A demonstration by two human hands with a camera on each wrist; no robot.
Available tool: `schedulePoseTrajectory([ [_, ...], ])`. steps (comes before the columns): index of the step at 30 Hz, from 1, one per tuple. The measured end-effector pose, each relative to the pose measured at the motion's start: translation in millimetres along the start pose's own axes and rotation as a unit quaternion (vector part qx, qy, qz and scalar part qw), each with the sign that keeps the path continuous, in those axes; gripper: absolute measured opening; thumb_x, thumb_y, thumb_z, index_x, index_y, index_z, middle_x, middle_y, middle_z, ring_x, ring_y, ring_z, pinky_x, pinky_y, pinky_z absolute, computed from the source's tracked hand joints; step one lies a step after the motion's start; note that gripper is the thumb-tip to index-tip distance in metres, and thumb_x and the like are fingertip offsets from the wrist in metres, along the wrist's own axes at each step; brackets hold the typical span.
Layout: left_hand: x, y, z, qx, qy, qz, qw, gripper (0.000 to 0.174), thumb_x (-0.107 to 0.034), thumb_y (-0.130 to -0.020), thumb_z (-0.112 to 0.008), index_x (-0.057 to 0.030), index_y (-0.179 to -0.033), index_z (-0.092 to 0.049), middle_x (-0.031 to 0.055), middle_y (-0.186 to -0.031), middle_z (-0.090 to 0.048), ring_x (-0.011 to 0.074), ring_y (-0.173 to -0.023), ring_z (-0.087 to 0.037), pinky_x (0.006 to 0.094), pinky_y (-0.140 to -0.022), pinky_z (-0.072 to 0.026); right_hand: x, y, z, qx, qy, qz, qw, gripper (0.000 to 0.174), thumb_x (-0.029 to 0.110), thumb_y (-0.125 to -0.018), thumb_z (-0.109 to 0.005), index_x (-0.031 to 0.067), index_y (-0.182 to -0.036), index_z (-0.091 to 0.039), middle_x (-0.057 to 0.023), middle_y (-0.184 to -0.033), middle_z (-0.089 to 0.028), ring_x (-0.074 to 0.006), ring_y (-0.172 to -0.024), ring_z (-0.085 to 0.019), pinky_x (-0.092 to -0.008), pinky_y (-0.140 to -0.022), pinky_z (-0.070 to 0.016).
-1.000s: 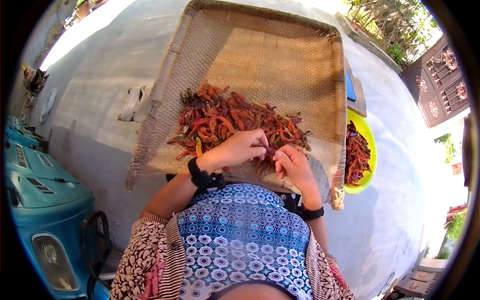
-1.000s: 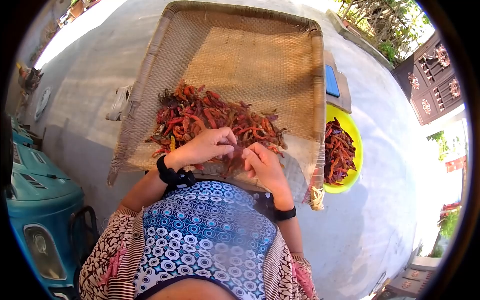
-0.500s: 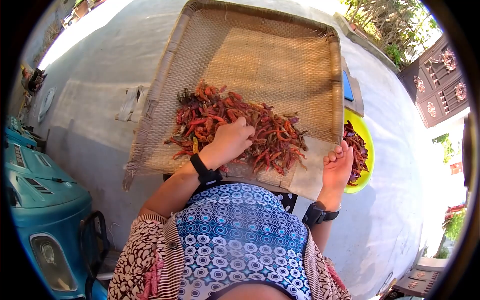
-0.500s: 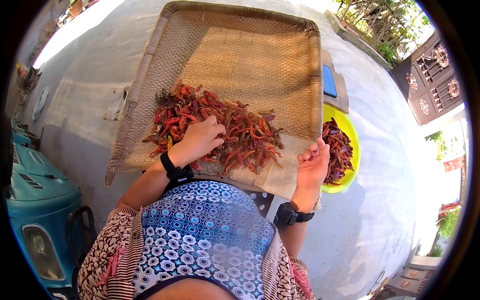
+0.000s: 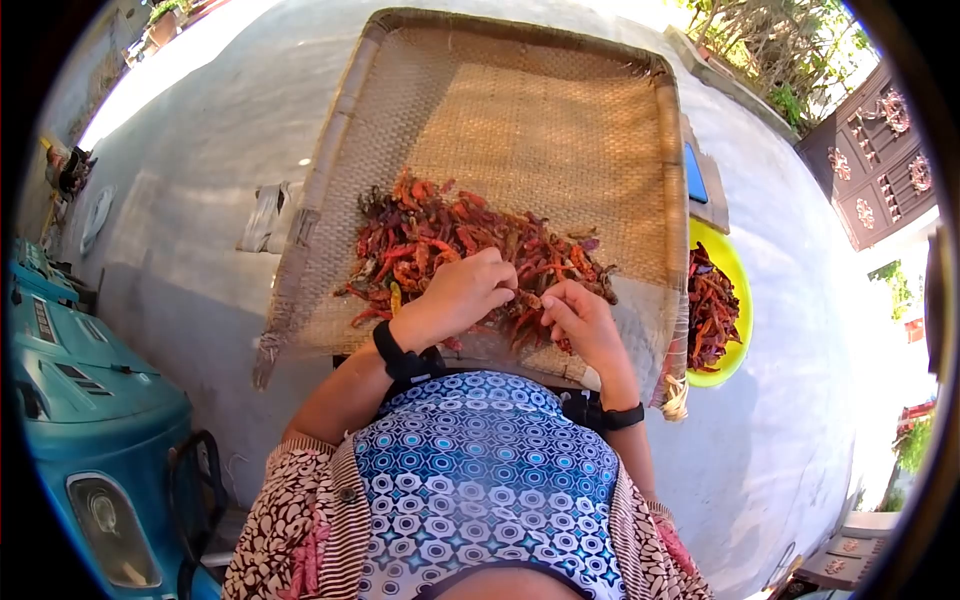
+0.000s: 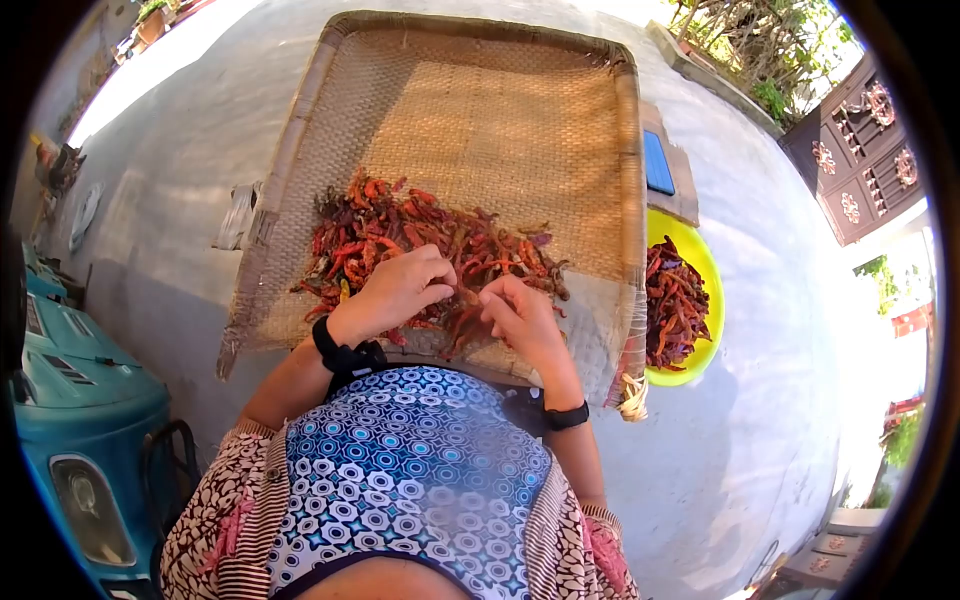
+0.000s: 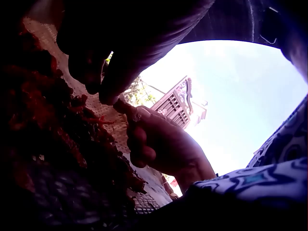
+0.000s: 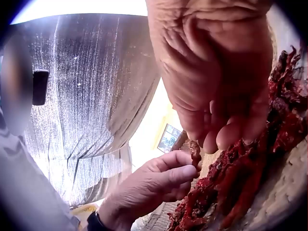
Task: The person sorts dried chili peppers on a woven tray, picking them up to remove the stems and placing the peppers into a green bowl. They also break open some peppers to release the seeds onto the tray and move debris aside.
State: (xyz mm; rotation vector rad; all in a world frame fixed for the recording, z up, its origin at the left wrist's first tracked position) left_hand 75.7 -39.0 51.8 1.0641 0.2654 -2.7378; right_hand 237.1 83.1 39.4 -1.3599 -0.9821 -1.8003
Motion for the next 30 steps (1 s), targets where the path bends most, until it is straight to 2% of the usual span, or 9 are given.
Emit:
schedulePoseTrajectory([
  [4, -0.5, -1.8, -3.2, -0.002, 0.010, -0.023, 1.000, 0.014, -0.021, -0.090, -0.062, -0.0081, -0.094, -0.062, 0.0081, -0.092, -0.053, 0.0263, -0.082, -0.057, 0.0368, -0.070, -0.0452, -8.7, 1.5, -1.2, 0.003, -0.066, 0.000, 0.998, 0.017, 0.021, -0.096, -0.060, 0.0043, -0.096, -0.061, 0.0001, -0.075, -0.063, -0.0041, -0.058, -0.054, -0.0206, -0.051, -0.0396],
  [7, -5.7, -2.2, -4.2, 0.012, 0.008, -0.007, 1.000, 0.014, -0.021, -0.090, -0.062, -0.0086, -0.095, -0.062, 0.0074, -0.092, -0.053, 0.0263, -0.082, -0.057, 0.0358, -0.071, -0.0457, -7.2, 1.2, 4.4, -0.015, -0.012, 0.023, 1.000, 0.017, 0.022, -0.097, -0.059, 0.0050, -0.096, -0.061, -0.0001, -0.075, -0.063, -0.0046, -0.058, -0.054, -0.0203, -0.052, -0.0406],
  [12, -1.7, -2.3, -10.1, 0.008, 0.020, -0.020, 1.000, 0.015, -0.023, -0.087, -0.066, -0.0094, -0.093, -0.064, 0.0071, -0.090, -0.053, 0.0262, -0.079, -0.058, 0.0359, -0.068, -0.0469, -12.7, 13.0, 49.2, -0.161, -0.106, 0.007, 0.981, 0.019, 0.024, -0.099, -0.057, 0.0057, -0.098, -0.062, -0.0009, -0.074, -0.062, -0.0065, -0.057, -0.054, -0.0208, -0.053, -0.0425],
  [15, -8.2, -3.8, -15.8, 0.061, -0.046, -0.041, 0.996, 0.019, -0.025, -0.082, -0.070, -0.0087, -0.087, -0.062, 0.0070, -0.089, -0.052, 0.0263, -0.076, -0.058, 0.0380, -0.065, -0.0475, -27.6, 24.9, 93.4, -0.283, -0.256, 0.062, 0.922, 0.020, 0.025, -0.099, -0.056, 0.0065, -0.101, -0.062, -0.0006, -0.072, -0.060, -0.0093, -0.054, -0.052, -0.0231, -0.054, -0.0439],
  [19, -7.5, -7.3, -29.4, 0.072, -0.128, -0.076, 0.986, 0.023, -0.026, -0.077, -0.073, -0.0082, -0.079, -0.059, 0.0069, -0.088, -0.053, 0.0274, -0.073, -0.059, 0.0407, -0.061, -0.0475, -39.0, 41.9, 129.9, -0.338, -0.496, 0.158, 0.785, 0.028, 0.033, -0.099, -0.054, 0.0080, -0.110, -0.059, 0.0032, -0.085, -0.058, -0.0094, -0.070, -0.051, -0.0267, -0.063, -0.0459],
  [20, -5.2, -7.5, -32.3, 0.067, -0.112, -0.082, 0.988, 0.022, -0.025, -0.077, -0.072, -0.0081, -0.079, -0.058, 0.0072, -0.088, -0.053, 0.0281, -0.072, -0.059, 0.0410, -0.061, -0.0474, -42.3, 43.4, 131.8, -0.354, -0.505, 0.142, 0.774, 0.029, 0.033, -0.099, -0.054, 0.0074, -0.111, -0.060, 0.0027, -0.086, -0.058, -0.0095, -0.071, -0.051, -0.0260, -0.062, -0.0447],
  [23, -0.8, -7.2, -34.5, 0.062, -0.082, -0.078, 0.992, 0.019, -0.022, -0.078, -0.069, -0.0077, -0.081, -0.058, 0.0081, -0.088, -0.054, 0.0296, -0.072, -0.059, 0.0415, -0.061, -0.0475, -44.2, 38.9, 112.9, -0.311, -0.407, 0.083, 0.855, 0.030, 0.032, -0.099, -0.053, 0.0068, -0.115, -0.059, 0.0012, -0.086, -0.059, -0.0101, -0.069, -0.052, -0.0265, -0.063, -0.0450],
  [26, -2.7, -5.1, -30.0, 0.064, -0.077, -0.046, 0.994, 0.016, -0.020, -0.079, -0.067, -0.0073, -0.084, -0.059, 0.0088, -0.088, -0.057, 0.0300, -0.076, -0.061, 0.0413, -0.063, -0.0486, -23.3, 29.4, 67.2, -0.188, -0.179, 0.037, 0.965, 0.024, 0.022, -0.098, -0.057, 0.0045, -0.113, -0.060, -0.0006, -0.082, -0.060, -0.0088, -0.062, -0.052, -0.0241, -0.060, -0.0444],
  [30, -7.8, -3.0, -25.3, 0.045, -0.043, -0.052, 0.997, 0.015, -0.019, -0.082, -0.065, -0.0069, -0.088, -0.060, 0.0084, -0.090, -0.061, 0.0292, -0.081, -0.063, 0.0406, -0.066, -0.0495, -4.6, 20.7, 14.7, -0.043, 0.011, 0.014, 0.999, 0.018, 0.018, -0.095, -0.061, 0.0030, -0.106, -0.061, -0.0011, -0.077, -0.061, -0.0063, -0.061, -0.051, -0.0217, -0.056, -0.0413],
])
Point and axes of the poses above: each hand's wrist, its own y-axis away from the middle knuckle, its own z-axis out of the back of the hand, x = y × z, the point moved 3 cm from there along -y, towards the middle knuckle
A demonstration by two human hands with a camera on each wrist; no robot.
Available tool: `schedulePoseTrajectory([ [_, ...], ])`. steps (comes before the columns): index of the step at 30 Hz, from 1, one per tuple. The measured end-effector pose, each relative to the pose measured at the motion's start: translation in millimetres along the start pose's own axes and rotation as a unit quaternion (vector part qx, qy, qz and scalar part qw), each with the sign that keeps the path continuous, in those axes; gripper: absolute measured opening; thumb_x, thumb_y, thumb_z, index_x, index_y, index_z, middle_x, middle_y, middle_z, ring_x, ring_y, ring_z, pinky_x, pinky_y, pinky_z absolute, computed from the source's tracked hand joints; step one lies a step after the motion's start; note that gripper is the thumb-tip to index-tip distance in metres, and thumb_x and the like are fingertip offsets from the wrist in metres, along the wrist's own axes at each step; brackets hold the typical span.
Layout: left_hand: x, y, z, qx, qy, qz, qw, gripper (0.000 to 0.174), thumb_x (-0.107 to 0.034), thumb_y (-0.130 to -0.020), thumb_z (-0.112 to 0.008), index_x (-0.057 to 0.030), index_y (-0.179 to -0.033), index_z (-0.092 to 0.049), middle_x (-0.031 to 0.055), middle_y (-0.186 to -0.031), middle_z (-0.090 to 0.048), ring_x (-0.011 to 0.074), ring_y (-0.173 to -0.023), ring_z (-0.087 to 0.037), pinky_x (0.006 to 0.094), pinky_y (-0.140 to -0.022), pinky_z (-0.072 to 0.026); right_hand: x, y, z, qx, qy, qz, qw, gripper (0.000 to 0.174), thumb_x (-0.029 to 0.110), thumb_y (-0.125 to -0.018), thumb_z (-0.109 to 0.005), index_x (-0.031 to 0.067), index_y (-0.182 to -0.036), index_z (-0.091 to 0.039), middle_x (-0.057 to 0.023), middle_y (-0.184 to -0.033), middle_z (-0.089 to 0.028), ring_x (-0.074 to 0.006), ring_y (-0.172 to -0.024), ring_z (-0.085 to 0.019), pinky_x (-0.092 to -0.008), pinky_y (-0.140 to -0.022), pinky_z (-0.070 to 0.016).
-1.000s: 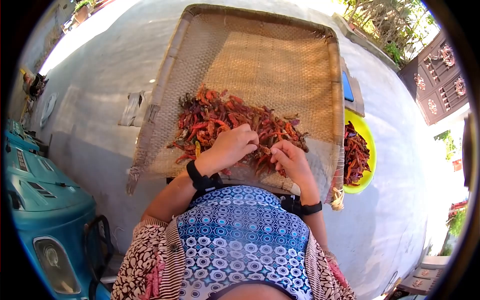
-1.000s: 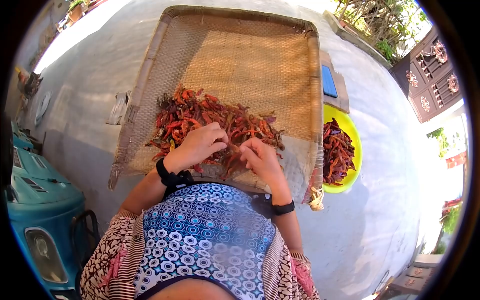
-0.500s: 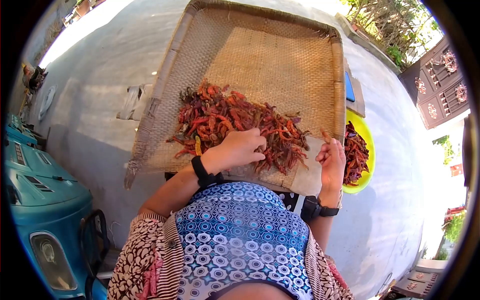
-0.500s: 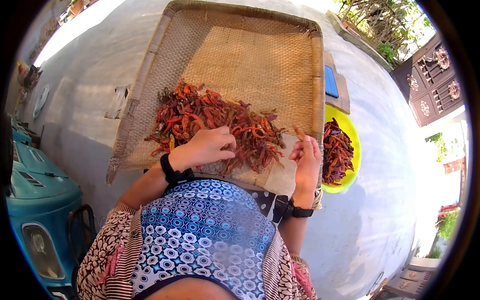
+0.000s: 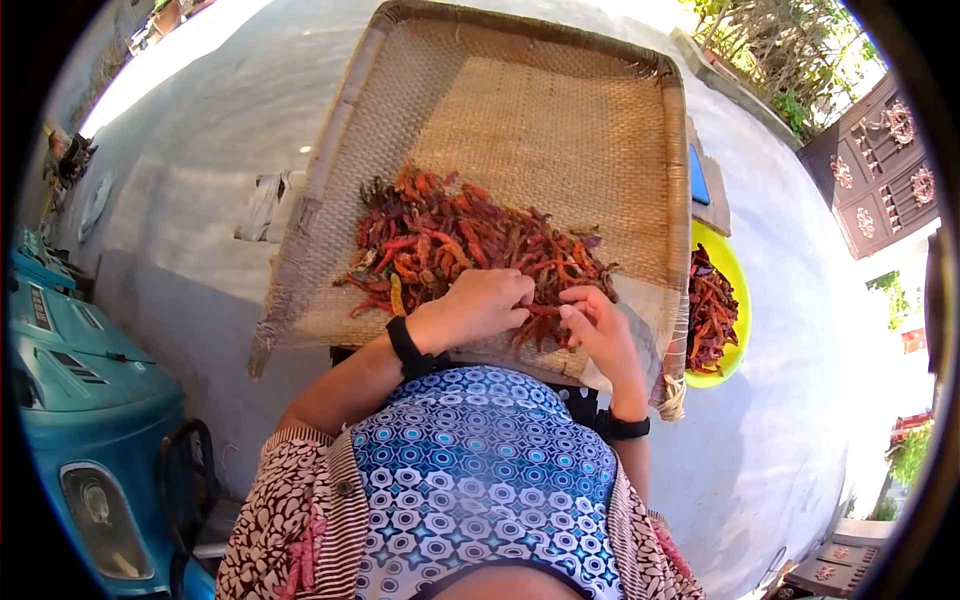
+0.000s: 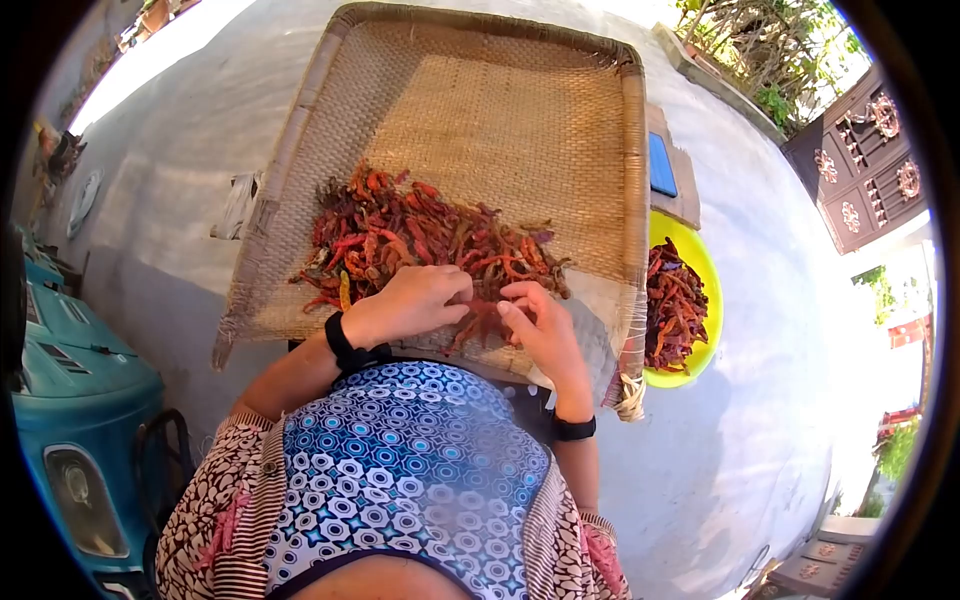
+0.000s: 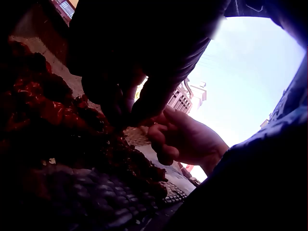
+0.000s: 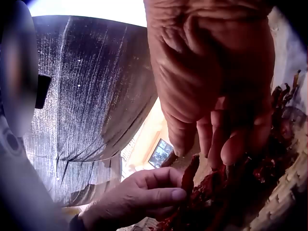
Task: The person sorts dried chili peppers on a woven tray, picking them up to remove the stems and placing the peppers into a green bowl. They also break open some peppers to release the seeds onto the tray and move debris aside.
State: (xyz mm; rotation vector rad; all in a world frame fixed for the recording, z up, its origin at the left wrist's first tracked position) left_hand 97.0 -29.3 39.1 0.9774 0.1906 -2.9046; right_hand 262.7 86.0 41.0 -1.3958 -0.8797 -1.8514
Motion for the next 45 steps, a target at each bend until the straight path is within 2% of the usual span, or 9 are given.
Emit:
schedulePoseTrajectory([
  [7, -3.8, 2.2, 7.6, -0.003, 0.059, 0.011, 0.998, 0.014, -0.020, -0.088, -0.063, -0.0075, -0.093, -0.062, 0.0085, -0.091, -0.061, 0.0286, -0.085, -0.062, 0.0400, -0.073, -0.0489, -9.5, -4.7, -4.6, 0.036, 0.012, -0.033, 0.999, 0.014, 0.017, -0.095, -0.061, 0.0033, -0.098, -0.061, -0.0010, -0.075, -0.059, -0.0057, -0.061, -0.051, -0.0219, -0.055, -0.0415],
  [13, 22.1, 9.8, 43.0, -0.080, 0.033, 0.107, 0.990, 0.016, -0.017, -0.090, -0.060, -0.0070, -0.102, -0.060, 0.0086, -0.100, -0.055, 0.0272, -0.089, -0.060, 0.0373, -0.077, -0.0483, -10.9, 7.2, 56.8, -0.159, -0.094, 0.030, 0.982, 0.014, 0.018, -0.098, -0.056, 0.0039, -0.097, -0.060, -0.0005, -0.074, -0.057, -0.0076, -0.060, -0.052, -0.0227, -0.057, -0.0447],
  [17, 54.6, 18.9, 57.3, -0.090, -0.102, 0.176, 0.975, 0.017, -0.012, -0.086, -0.063, -0.0083, -0.103, -0.060, 0.0091, -0.103, -0.051, 0.0285, -0.091, -0.058, 0.0382, -0.079, -0.0494, -30.7, 17.7, 113.8, -0.298, -0.443, 0.089, 0.841, 0.024, 0.029, -0.100, -0.054, 0.0071, -0.107, -0.060, 0.0024, -0.077, -0.056, -0.0089, -0.065, -0.050, -0.0244, -0.062, -0.0458],
  [19, 60.5, 22.8, 59.8, -0.061, -0.118, 0.189, 0.973, 0.017, -0.011, -0.085, -0.064, -0.0089, -0.102, -0.061, 0.0090, -0.103, -0.051, 0.0285, -0.091, -0.058, 0.0392, -0.079, -0.0496, -31.9, 20.9, 120.5, -0.324, -0.501, 0.119, 0.794, 0.027, 0.031, -0.099, -0.054, 0.0075, -0.111, -0.059, 0.0033, -0.079, -0.056, -0.0092, -0.068, -0.050, -0.0255, -0.064, -0.0453],
  [26, 58.3, 22.6, 57.5, -0.141, -0.096, 0.115, 0.979, 0.013, -0.011, -0.086, -0.063, -0.0097, -0.097, -0.058, 0.0077, -0.099, -0.055, 0.0298, -0.084, -0.060, 0.0411, -0.073, -0.0493, -35.8, 10.9, 75.9, -0.224, -0.388, 0.056, 0.892, 0.020, 0.020, -0.099, -0.053, 0.0069, -0.113, -0.059, -0.0015, -0.086, -0.059, -0.0108, -0.067, -0.052, -0.0261, -0.062, -0.0438],
  [32, 11.2, 12.6, 64.1, -0.126, 0.004, 0.095, 0.987, 0.012, -0.014, -0.087, -0.064, -0.0074, -0.096, -0.059, 0.0084, -0.089, -0.060, 0.0265, -0.083, -0.062, 0.0368, -0.072, -0.0479, 10.1, -9.8, 14.1, -0.052, -0.144, 0.019, 0.988, 0.020, 0.019, -0.098, -0.056, 0.0058, -0.112, -0.058, -0.0022, -0.087, -0.062, -0.0081, -0.067, -0.055, -0.0222, -0.060, -0.0425],
  [36, -6.8, 9.2, 50.7, -0.115, 0.078, 0.066, 0.988, 0.014, -0.013, -0.086, -0.067, -0.0050, -0.093, -0.059, 0.0089, -0.088, -0.060, 0.0244, -0.082, -0.061, 0.0351, -0.073, -0.0480, 26.6, -20.7, -22.7, 0.060, -0.034, 0.042, 0.997, 0.021, 0.023, -0.096, -0.060, 0.0045, -0.106, -0.059, -0.0003, -0.083, -0.062, -0.0061, -0.066, -0.056, -0.0214, -0.058, -0.0432],
  [40, -1.2, 10.9, 42.2, -0.090, 0.134, 0.055, 0.985, 0.018, -0.010, -0.084, -0.069, -0.0026, -0.096, -0.057, 0.0104, -0.092, -0.059, 0.0233, -0.084, -0.059, 0.0347, -0.072, -0.0478, 26.0, -22.7, -35.5, 0.069, 0.013, 0.019, 0.997, 0.014, 0.016, -0.096, -0.060, 0.0032, -0.090, -0.059, 0.0010, -0.073, -0.059, -0.0045, -0.062, -0.054, -0.0210, -0.056, -0.0432],
  [45, -1.6, 9.1, 42.4, -0.031, 0.190, 0.091, 0.977, 0.023, -0.005, -0.086, -0.069, -0.0012, -0.105, -0.056, 0.0068, -0.101, -0.052, 0.0167, -0.082, -0.054, 0.0308, -0.072, -0.0485, 21.0, -12.0, -20.8, 0.062, -0.002, 0.005, 0.998, 0.020, 0.023, -0.096, -0.060, 0.0033, -0.091, -0.059, 0.0010, -0.071, -0.057, -0.0061, -0.061, -0.053, -0.0241, -0.056, -0.0447],
])
Point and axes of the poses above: each hand's wrist, its own y-axis away from the middle knuckle, its own z-axis out of the back of the hand, x = y × z, the point moved 3 cm from there along -y, towards the middle knuckle
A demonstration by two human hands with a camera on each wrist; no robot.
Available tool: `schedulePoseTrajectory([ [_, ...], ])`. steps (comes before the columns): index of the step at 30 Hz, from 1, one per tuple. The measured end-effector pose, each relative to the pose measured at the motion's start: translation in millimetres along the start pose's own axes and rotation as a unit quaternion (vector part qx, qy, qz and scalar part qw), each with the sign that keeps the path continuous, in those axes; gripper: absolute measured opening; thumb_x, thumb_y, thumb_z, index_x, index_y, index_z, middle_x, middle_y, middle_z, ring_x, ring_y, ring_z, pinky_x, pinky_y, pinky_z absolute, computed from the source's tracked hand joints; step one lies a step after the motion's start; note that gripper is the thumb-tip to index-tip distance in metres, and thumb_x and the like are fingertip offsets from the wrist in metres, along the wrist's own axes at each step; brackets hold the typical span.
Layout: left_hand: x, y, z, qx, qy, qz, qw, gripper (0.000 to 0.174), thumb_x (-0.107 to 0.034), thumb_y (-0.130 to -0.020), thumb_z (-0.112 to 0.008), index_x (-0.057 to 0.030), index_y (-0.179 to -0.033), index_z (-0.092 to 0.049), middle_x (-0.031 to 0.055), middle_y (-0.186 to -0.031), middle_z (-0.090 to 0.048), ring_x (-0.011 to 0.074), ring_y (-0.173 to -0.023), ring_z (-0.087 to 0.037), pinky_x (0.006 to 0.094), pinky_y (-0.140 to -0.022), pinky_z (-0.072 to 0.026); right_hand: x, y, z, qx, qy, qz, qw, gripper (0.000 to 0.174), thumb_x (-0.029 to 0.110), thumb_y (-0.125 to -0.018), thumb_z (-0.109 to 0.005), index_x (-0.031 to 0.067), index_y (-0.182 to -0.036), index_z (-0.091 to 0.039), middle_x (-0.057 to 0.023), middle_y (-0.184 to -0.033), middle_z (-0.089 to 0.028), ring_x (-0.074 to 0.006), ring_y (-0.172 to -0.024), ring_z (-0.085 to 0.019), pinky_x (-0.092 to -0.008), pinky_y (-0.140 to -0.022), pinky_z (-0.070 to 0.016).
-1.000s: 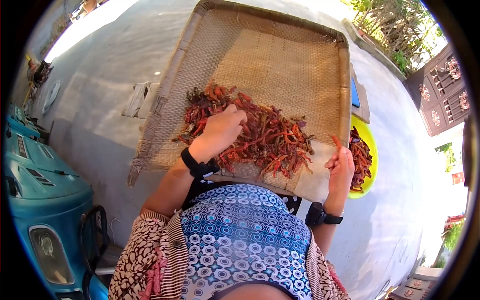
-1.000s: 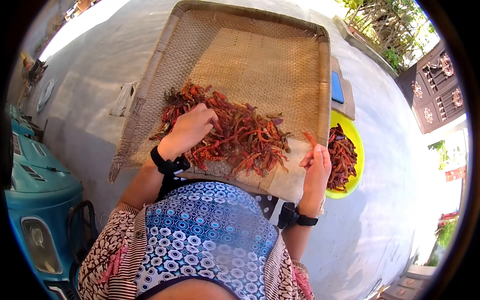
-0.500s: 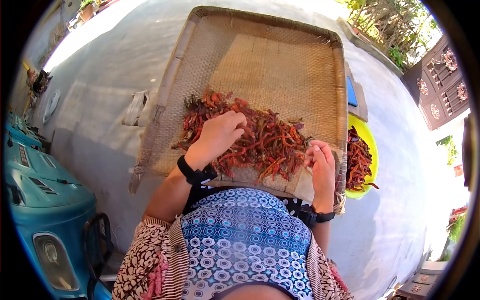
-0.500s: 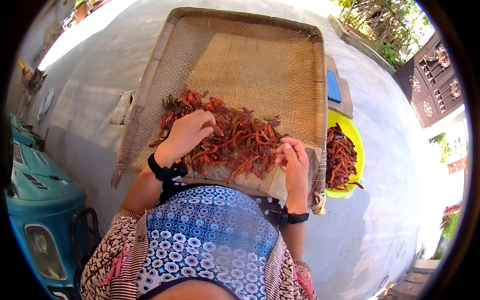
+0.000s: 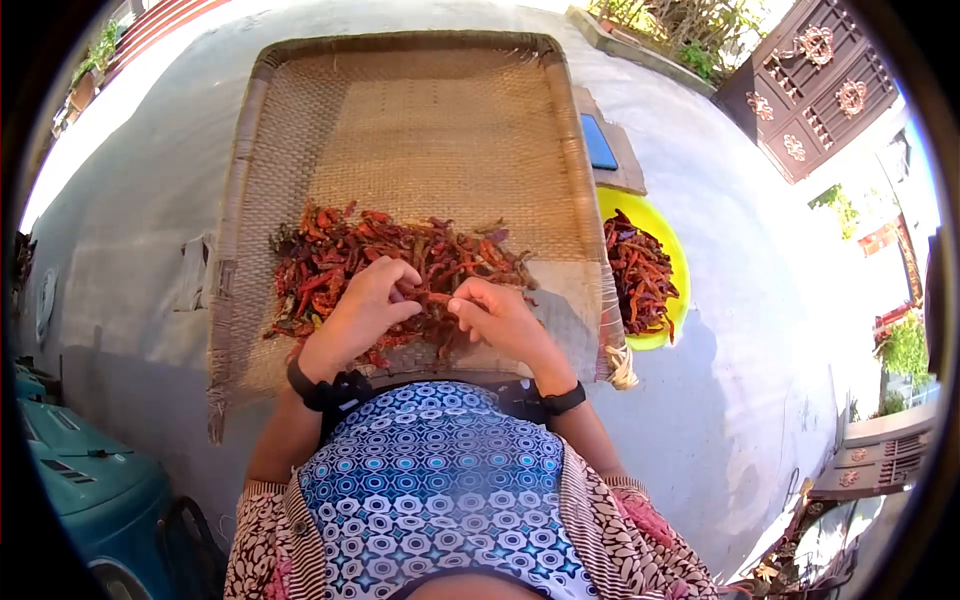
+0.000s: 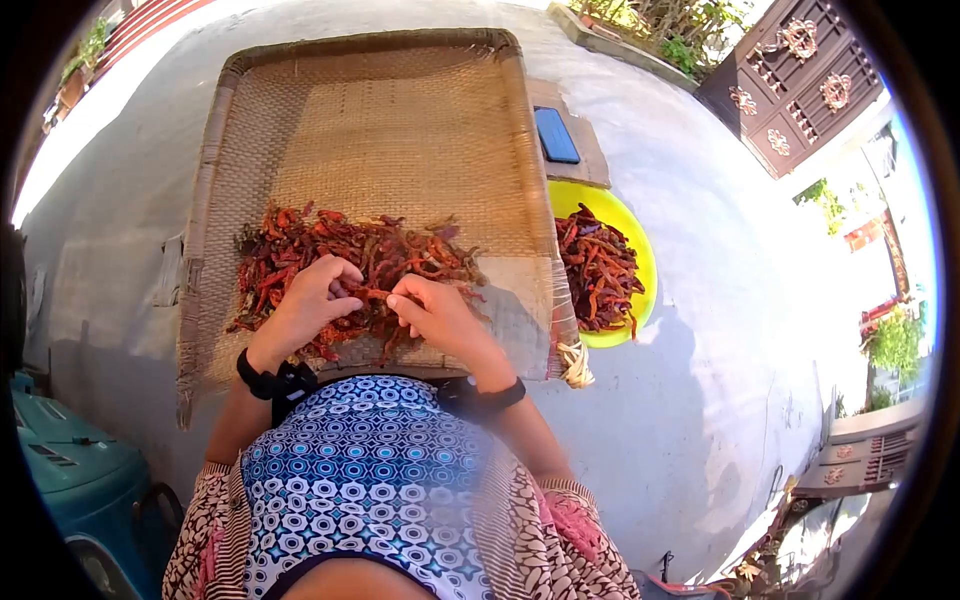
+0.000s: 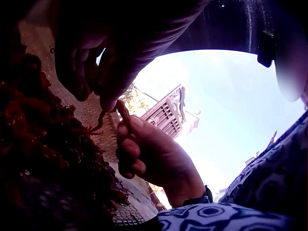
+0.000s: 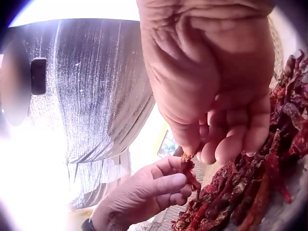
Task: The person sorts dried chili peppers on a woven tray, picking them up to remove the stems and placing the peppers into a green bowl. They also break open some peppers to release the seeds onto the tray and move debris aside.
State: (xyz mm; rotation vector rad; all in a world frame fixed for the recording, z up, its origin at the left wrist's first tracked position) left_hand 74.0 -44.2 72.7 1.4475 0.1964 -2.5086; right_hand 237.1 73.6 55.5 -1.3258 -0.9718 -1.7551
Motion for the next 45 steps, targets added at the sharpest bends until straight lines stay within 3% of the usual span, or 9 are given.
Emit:
schedulePoseTrajectory([
  [8, 2.6, -2.9, 3.8, -0.080, 0.026, -0.032, 0.996, 0.009, -0.003, -0.094, -0.058, -0.0027, -0.103, -0.056, 0.0039, -0.097, -0.050, 0.0104, -0.077, -0.052, 0.0276, -0.068, -0.0466, -18.7, 25.4, 69.8, -0.202, -0.168, 0.037, 0.964, 0.022, 0.027, -0.098, -0.057, 0.0049, -0.094, -0.060, 0.0002, -0.074, -0.058, -0.0077, -0.059, -0.054, -0.0222, -0.056, -0.0445],
  [13, 2.9, -4.6, 0.8, -0.106, 0.001, -0.075, 0.991, 0.008, -0.007, -0.096, -0.057, -0.0035, -0.103, -0.058, 0.0034, -0.089, -0.057, 0.0101, -0.074, -0.056, 0.0261, -0.064, -0.0466, -45.5, 36.5, 127.3, -0.399, -0.499, 0.105, 0.762, 0.030, 0.034, -0.099, -0.054, 0.0070, -0.112, -0.059, 0.0002, -0.080, -0.059, -0.0109, -0.064, -0.052, -0.0272, -0.060, -0.0441],
  [16, -5.4, -3.3, -3.7, -0.094, 0.131, -0.005, 0.987, 0.011, -0.010, -0.098, -0.056, -0.0038, -0.106, -0.059, 0.0035, -0.086, -0.061, 0.0107, -0.077, -0.061, 0.0257, -0.064, -0.0492, -48.4, 36.8, 121.1, -0.339, -0.527, 0.065, 0.777, 0.032, 0.033, -0.099, -0.054, 0.0070, -0.116, -0.059, -0.0004, -0.081, -0.060, -0.0112, -0.064, -0.052, -0.0273, -0.060, -0.0443],
  [21, -7.0, -6.1, -15.8, -0.026, 0.167, -0.006, 0.986, 0.015, -0.014, -0.100, -0.055, -0.0037, -0.108, -0.060, 0.0038, -0.088, -0.064, 0.0112, -0.080, -0.064, 0.0247, -0.065, -0.0514, -19.4, 18.2, 47.5, -0.090, -0.195, 0.005, 0.977, 0.027, 0.026, -0.098, -0.056, 0.0071, -0.117, -0.059, -0.0011, -0.077, -0.059, -0.0071, -0.056, -0.053, -0.0225, -0.052, -0.0436],
  [24, -4.6, -6.2, -20.2, -0.017, 0.138, -0.021, 0.990, 0.014, -0.016, -0.100, -0.056, -0.0045, -0.105, -0.061, 0.0029, -0.087, -0.063, 0.0091, -0.075, -0.061, 0.0244, -0.064, -0.0501, 2.9, 10.4, 10.6, 0.061, -0.038, -0.006, 0.997, 0.028, 0.028, -0.097, -0.058, 0.0047, -0.113, -0.060, -0.0003, -0.076, -0.058, -0.0066, -0.058, -0.053, -0.0222, -0.052, -0.0429],
  [31, 0.9, -4.2, -14.8, 0.022, 0.153, 0.053, 0.987, 0.017, -0.017, -0.096, -0.060, -0.0015, -0.103, -0.061, 0.0065, -0.084, -0.062, 0.0122, -0.074, -0.059, 0.0287, -0.067, -0.0483, -0.6, 1.6, -1.8, 0.053, -0.028, -0.037, 0.998, 0.016, 0.021, -0.096, -0.059, 0.0054, -0.096, -0.058, 0.0018, -0.069, -0.055, -0.0050, -0.059, -0.050, -0.0216, -0.052, -0.0412],
  [35, 21.3, -6.0, 15.5, -0.130, -0.052, -0.015, 0.990, 0.019, -0.010, -0.089, -0.064, -0.0023, -0.107, -0.061, 0.0084, -0.098, -0.061, 0.0189, -0.086, -0.061, 0.0314, -0.074, -0.0494, -15.9, 9.7, 36.0, -0.084, -0.082, -0.022, 0.993, 0.018, 0.022, -0.096, -0.060, 0.0047, -0.093, -0.058, 0.0015, -0.067, -0.053, -0.0050, -0.056, -0.048, -0.0212, -0.049, -0.0387],
  [41, 74.1, -3.3, 68.6, -0.291, -0.189, 0.053, 0.936, 0.013, -0.013, -0.085, -0.064, -0.0080, -0.098, -0.062, 0.0112, -0.097, -0.059, 0.0306, -0.089, -0.062, 0.0407, -0.077, -0.0497, -39.4, 26.6, 132.0, -0.285, -0.373, 0.088, 0.879, 0.020, 0.028, -0.097, -0.058, 0.0089, -0.101, -0.061, 0.0034, -0.069, -0.053, -0.0074, -0.057, -0.048, -0.0236, -0.055, -0.0438],
  [45, 79.2, 5.7, 79.9, -0.210, -0.225, 0.120, 0.944, 0.015, -0.016, -0.083, -0.067, -0.0085, -0.095, -0.062, 0.0105, -0.092, -0.060, 0.0308, -0.088, -0.061, 0.0415, -0.076, -0.0490, -45.1, 27.2, 143.6, -0.315, -0.564, 0.100, 0.757, 0.025, 0.029, -0.099, -0.055, 0.0094, -0.112, -0.061, 0.0041, -0.077, -0.058, -0.0083, -0.063, -0.050, -0.0241, -0.059, -0.0447],
])
Point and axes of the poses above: each hand's wrist, its own y-axis away from the middle knuckle, its own z-axis out of the back of the hand, x = y × z, the point moved 3 cm from there along -y, towards the middle knuckle
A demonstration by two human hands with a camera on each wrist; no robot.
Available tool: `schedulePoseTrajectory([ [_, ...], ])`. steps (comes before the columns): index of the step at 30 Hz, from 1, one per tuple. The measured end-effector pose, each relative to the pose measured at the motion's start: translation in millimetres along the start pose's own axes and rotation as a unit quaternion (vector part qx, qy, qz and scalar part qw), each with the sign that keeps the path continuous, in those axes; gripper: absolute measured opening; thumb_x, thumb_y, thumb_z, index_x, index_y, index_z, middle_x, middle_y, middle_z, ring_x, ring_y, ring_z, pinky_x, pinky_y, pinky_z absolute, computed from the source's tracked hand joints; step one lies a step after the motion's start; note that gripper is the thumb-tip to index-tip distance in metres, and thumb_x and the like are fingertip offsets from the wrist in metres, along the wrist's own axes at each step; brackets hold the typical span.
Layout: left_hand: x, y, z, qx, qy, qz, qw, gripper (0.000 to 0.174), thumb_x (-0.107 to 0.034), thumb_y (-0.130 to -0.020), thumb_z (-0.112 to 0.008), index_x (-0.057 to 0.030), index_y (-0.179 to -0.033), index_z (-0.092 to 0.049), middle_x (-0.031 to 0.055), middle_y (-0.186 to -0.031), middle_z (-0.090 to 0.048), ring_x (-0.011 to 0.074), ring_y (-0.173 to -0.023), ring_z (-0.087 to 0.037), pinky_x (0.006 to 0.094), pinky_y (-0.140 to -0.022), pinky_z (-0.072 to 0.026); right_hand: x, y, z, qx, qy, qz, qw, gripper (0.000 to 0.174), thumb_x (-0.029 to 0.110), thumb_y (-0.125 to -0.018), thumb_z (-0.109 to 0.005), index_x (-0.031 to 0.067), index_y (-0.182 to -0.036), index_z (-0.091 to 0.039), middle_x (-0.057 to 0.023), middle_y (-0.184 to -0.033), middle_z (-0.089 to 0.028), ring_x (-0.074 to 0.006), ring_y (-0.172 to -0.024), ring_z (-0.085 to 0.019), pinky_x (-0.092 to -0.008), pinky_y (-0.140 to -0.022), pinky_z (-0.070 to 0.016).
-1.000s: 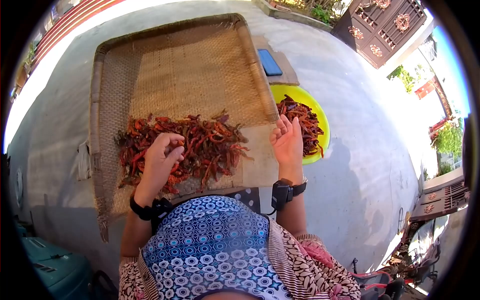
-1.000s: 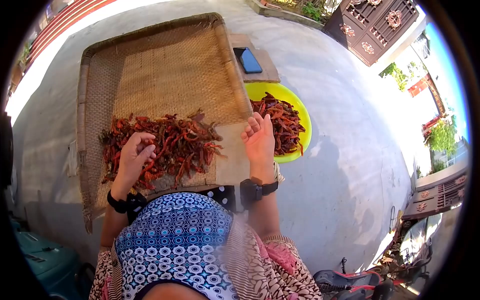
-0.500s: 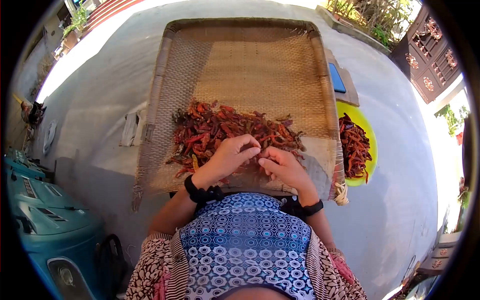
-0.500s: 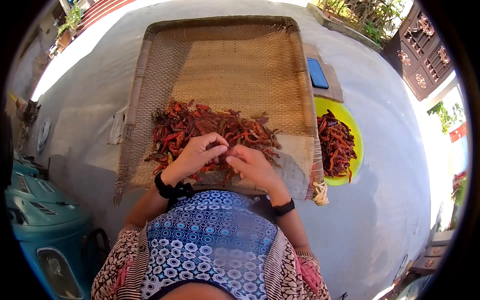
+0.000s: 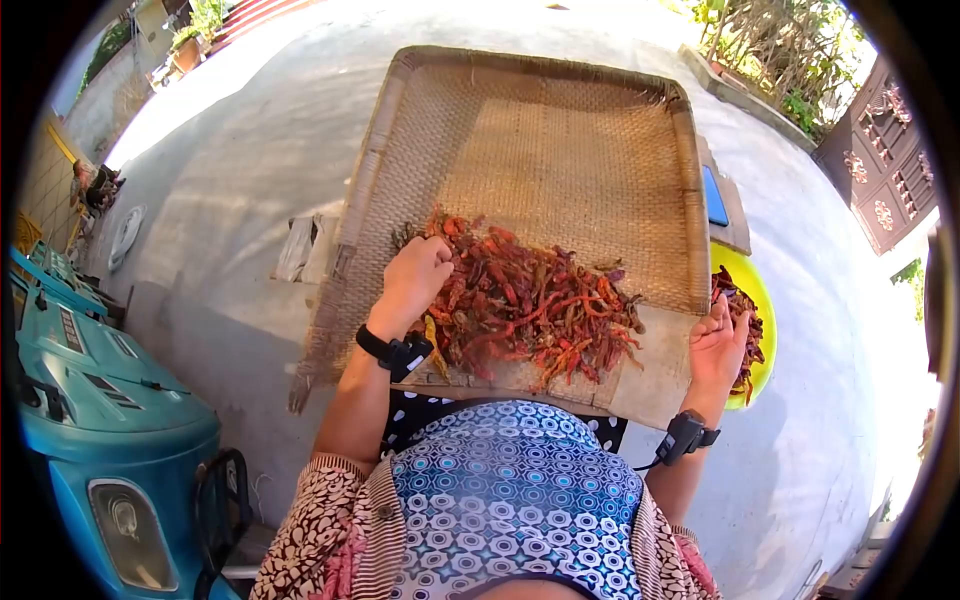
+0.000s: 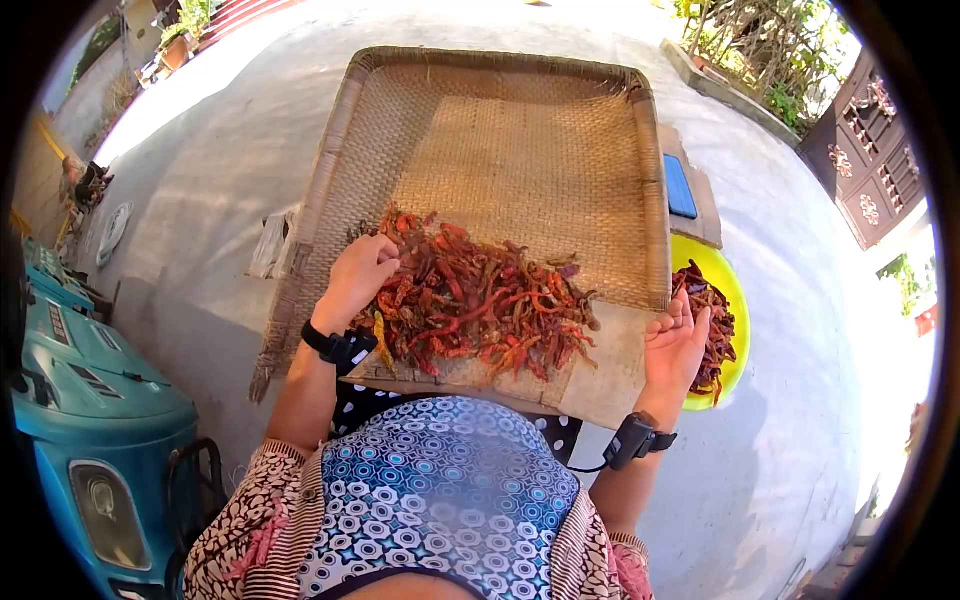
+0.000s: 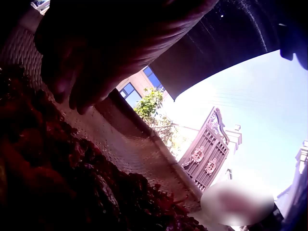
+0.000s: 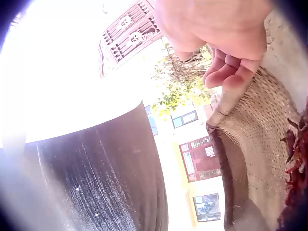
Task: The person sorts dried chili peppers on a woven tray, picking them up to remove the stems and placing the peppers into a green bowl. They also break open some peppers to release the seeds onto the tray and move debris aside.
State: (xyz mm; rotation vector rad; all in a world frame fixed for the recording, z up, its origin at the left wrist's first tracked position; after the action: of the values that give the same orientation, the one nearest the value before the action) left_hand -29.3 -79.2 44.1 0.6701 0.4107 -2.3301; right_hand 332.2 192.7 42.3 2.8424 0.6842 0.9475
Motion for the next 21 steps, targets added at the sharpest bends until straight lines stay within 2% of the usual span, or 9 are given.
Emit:
schedulePoseTrajectory([
  [3, 0.1, 7.1, 3.5, 0.036, -0.009, 0.010, 0.999, 0.016, -0.015, -0.081, -0.069, -0.0086, -0.095, -0.063, 0.0107, -0.091, -0.059, 0.0318, -0.087, -0.061, 0.0420, -0.076, -0.0486, -26.9, 5.9, 6.5, 0.041, 0.065, -0.046, 0.996, 0.026, 0.027, -0.099, -0.055, 0.0087, -0.117, -0.061, 0.0036, -0.081, -0.060, -0.0090, -0.064, -0.051, -0.0247, -0.058, -0.0444],
  [5, 4.6, 11.8, 1.1, 0.025, -0.060, -0.002, 0.998, 0.015, -0.014, -0.081, -0.068, -0.0090, -0.094, -0.063, 0.0109, -0.090, -0.059, 0.0327, -0.087, -0.061, 0.0427, -0.075, -0.0483, -48.9, 17.5, -2.5, 0.063, 0.165, -0.053, 0.983, 0.023, 0.023, -0.099, -0.055, 0.0073, -0.115, -0.061, 0.0021, -0.083, -0.060, -0.0090, -0.066, -0.052, -0.0249, -0.059, -0.0450],
  [6, 5.7, 12.3, 1.0, 0.017, -0.087, -0.010, 0.996, 0.015, -0.013, -0.080, -0.068, -0.0091, -0.094, -0.062, 0.0111, -0.090, -0.058, 0.0332, -0.087, -0.061, 0.0430, -0.074, -0.0481, -59.7, 23.8, -10.1, 0.076, 0.199, -0.059, 0.975, 0.022, 0.022, -0.099, -0.055, 0.0069, -0.114, -0.061, 0.0015, -0.083, -0.060, -0.0091, -0.066, -0.052, -0.0251, -0.059, -0.0451],
  [9, 7.1, 12.3, -1.4, 0.066, -0.112, -0.010, 0.991, 0.012, -0.013, -0.082, -0.064, -0.0094, -0.093, -0.061, 0.0109, -0.090, -0.058, 0.0337, -0.087, -0.060, 0.0441, -0.072, -0.0477, -80.2, 34.4, -30.8, 0.133, 0.282, -0.082, 0.947, 0.020, 0.020, -0.099, -0.055, 0.0061, -0.112, -0.061, -0.0002, -0.083, -0.060, -0.0085, -0.065, -0.053, -0.0247, -0.059, -0.0457],
  [12, 4.6, 10.3, 3.7, 0.040, -0.109, -0.009, 0.993, 0.010, -0.013, -0.085, -0.064, -0.0077, -0.093, -0.060, 0.0091, -0.088, -0.057, 0.0308, -0.083, -0.059, 0.0414, -0.073, -0.0468, -93.2, 37.1, -43.1, 0.182, 0.363, -0.087, 0.910, 0.019, 0.019, -0.099, -0.055, 0.0056, -0.111, -0.061, -0.0011, -0.084, -0.062, -0.0077, -0.065, -0.055, -0.0230, -0.060, -0.0462],
  [15, -12.0, 11.4, 13.9, 0.007, -0.030, -0.027, 0.999, 0.005, -0.011, -0.089, -0.060, -0.0065, -0.089, -0.058, 0.0100, -0.085, -0.060, 0.0306, -0.081, -0.060, 0.0406, -0.071, -0.0471, -103.1, 41.9, -55.8, 0.230, 0.409, -0.108, 0.877, 0.018, 0.018, -0.099, -0.056, 0.0059, -0.111, -0.060, -0.0014, -0.084, -0.062, -0.0064, -0.066, -0.058, -0.0205, -0.060, -0.0464],
  [18, -37.4, 15.3, 20.4, 0.021, 0.047, -0.043, 0.998, 0.005, -0.009, -0.090, -0.060, -0.0049, -0.090, -0.058, 0.0079, -0.083, -0.063, 0.0237, -0.078, -0.061, 0.0359, -0.069, -0.0473, -116.1, 49.3, -72.9, 0.282, 0.452, -0.128, 0.837, 0.018, 0.017, -0.098, -0.056, 0.0054, -0.111, -0.059, -0.0018, -0.085, -0.062, -0.0058, -0.067, -0.056, -0.0205, -0.060, -0.0461],
  [21, -45.4, 20.0, 1.0, 0.099, 0.211, -0.059, 0.971, 0.006, -0.009, -0.091, -0.062, -0.0033, -0.093, -0.060, 0.0044, -0.085, -0.063, 0.0150, -0.078, -0.059, 0.0312, -0.069, -0.0464, -132.1, 56.1, -87.4, 0.319, 0.464, -0.140, 0.814, 0.020, 0.017, -0.098, -0.056, 0.0042, -0.114, -0.056, -0.0021, -0.085, -0.062, -0.0061, -0.067, -0.056, -0.0205, -0.060, -0.0461],
])
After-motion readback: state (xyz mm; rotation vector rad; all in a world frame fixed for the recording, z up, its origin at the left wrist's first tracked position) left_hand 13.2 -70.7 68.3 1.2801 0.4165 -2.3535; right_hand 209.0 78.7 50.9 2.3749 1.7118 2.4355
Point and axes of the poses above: each hand's wrist, its own y-axis away from the middle knuckle, its own z-axis out of the back of the hand, x = y × z, the point moved 3 cm from there along -y, towards the middle knuckle
